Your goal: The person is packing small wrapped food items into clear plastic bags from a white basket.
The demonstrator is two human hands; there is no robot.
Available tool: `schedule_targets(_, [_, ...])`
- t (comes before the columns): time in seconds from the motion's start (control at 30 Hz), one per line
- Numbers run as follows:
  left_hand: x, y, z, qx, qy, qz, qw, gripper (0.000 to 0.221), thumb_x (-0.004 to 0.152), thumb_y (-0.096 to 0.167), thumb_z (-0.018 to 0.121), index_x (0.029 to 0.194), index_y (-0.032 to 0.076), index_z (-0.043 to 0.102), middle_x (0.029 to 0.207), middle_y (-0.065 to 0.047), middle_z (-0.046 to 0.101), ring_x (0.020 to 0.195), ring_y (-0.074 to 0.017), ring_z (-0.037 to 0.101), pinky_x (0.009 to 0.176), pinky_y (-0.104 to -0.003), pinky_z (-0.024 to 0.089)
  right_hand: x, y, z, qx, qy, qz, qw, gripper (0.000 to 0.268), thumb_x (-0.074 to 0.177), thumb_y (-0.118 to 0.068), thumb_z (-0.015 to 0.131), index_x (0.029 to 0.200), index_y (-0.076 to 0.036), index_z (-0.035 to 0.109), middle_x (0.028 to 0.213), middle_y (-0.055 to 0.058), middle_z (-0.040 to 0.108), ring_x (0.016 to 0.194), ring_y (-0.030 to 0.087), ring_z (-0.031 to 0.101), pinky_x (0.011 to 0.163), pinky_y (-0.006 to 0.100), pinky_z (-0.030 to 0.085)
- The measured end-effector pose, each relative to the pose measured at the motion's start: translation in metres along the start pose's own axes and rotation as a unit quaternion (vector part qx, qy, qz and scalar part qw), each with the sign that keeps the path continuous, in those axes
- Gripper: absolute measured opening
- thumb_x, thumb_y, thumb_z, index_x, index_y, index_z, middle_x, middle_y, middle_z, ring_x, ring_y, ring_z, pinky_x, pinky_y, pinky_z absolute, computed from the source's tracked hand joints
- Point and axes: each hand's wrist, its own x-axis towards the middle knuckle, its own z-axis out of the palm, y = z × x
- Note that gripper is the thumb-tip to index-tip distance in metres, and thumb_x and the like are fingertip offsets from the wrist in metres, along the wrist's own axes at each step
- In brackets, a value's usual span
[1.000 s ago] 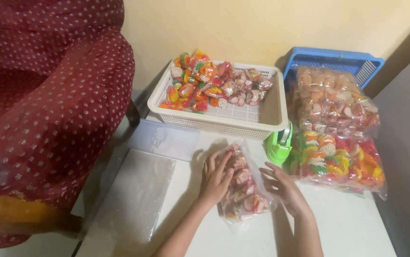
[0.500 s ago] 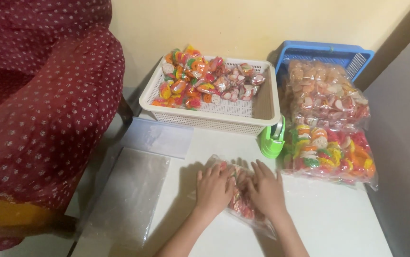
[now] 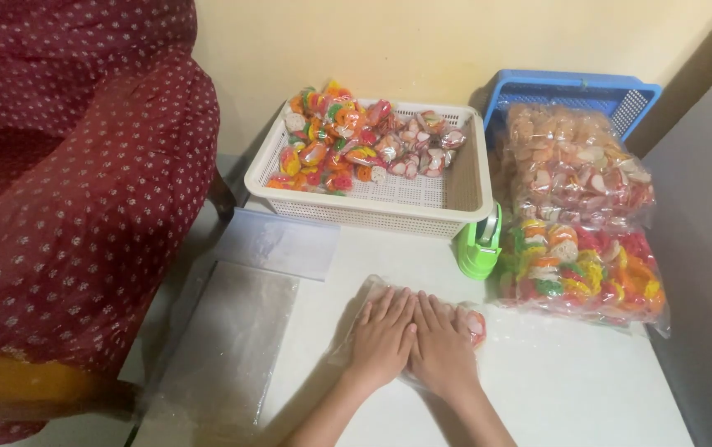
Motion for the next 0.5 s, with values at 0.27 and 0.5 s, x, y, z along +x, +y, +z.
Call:
schedule_targets(0.27, [-0.0015, 0.0026, 0.0027, -0.010, -0.011, -0.022, 1.000, 0.056, 0.107, 0.035, 0.030, 0.156, 0.009, 0.041, 0.163, -0.004, 0.039, 0.154, -0.0249, 0.026, 0.119, -0.049, 0.019, 0.0027, 0.0104, 0.0066, 0.003, -0.013, -0.033, 0.999, 0.065, 0.102, -0.041, 0.021, 0.162, -0.015, 0.023, 0.167, 0.005, 0.026, 0.155, 0.024, 0.019, 0.121, 0.058, 0.010])
schedule_targets(0.5, [-0.0017, 0.0039, 0.0023, -0.008, -0.017, -0.027, 0.999, 0.057, 0.107, 0.034, 0.029, 0.156, 0.008, 0.040, 0.164, -0.005, 0.037, 0.154, -0.0260, 0.024, 0.119, -0.051, 0.020, 0.0022, 0.0068, 0.0078, -0.008, -0.002, -0.021, 1.000, 0.063, 0.102, -0.036, 0.020, 0.161, -0.015, 0.024, 0.167, 0.004, 0.026, 0.155, 0.022, 0.019, 0.121, 0.057, 0.009])
